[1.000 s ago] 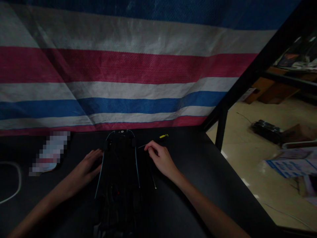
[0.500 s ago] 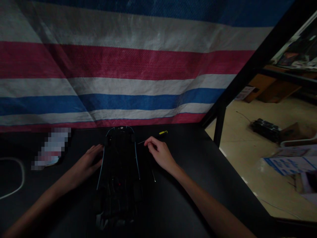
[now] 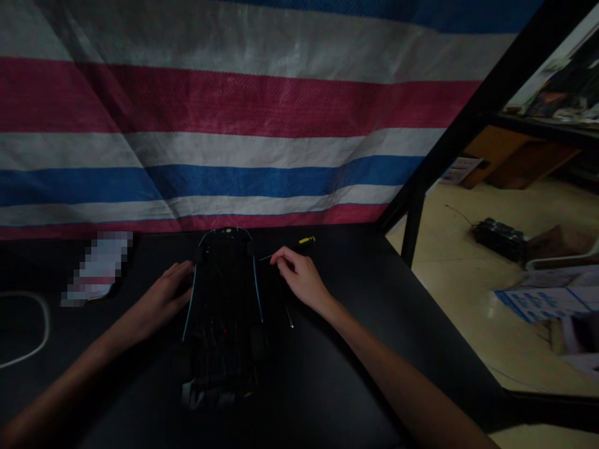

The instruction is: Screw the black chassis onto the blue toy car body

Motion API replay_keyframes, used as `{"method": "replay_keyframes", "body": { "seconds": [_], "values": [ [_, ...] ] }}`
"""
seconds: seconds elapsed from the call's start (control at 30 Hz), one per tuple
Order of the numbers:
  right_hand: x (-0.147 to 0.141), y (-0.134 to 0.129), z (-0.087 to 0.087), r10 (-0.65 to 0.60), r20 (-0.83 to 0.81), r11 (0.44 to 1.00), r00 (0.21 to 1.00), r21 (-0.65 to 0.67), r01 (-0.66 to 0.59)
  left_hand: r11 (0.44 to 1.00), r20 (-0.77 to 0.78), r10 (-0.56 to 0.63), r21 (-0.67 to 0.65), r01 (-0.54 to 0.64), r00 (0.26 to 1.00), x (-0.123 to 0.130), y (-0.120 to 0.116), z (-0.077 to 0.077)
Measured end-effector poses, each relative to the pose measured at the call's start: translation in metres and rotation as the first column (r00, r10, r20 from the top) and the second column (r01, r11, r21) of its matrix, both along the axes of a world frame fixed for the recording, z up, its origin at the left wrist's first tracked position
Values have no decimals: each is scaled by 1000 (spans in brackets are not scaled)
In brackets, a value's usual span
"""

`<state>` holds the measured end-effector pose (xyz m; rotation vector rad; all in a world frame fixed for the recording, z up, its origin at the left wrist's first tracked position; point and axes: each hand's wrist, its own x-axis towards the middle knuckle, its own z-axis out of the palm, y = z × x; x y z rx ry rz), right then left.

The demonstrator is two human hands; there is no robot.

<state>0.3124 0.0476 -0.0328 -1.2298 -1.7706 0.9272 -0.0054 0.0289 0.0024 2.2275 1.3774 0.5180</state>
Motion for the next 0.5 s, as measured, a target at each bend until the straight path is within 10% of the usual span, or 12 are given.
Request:
{"method": "replay_keyframes", "body": {
  "seconds": [0.5],
  "values": [
    [0,-1,-3,-24,-30,999,999,-34,23,998,6,14,-59,-13,1000,1,-1,5]
  ]
}}
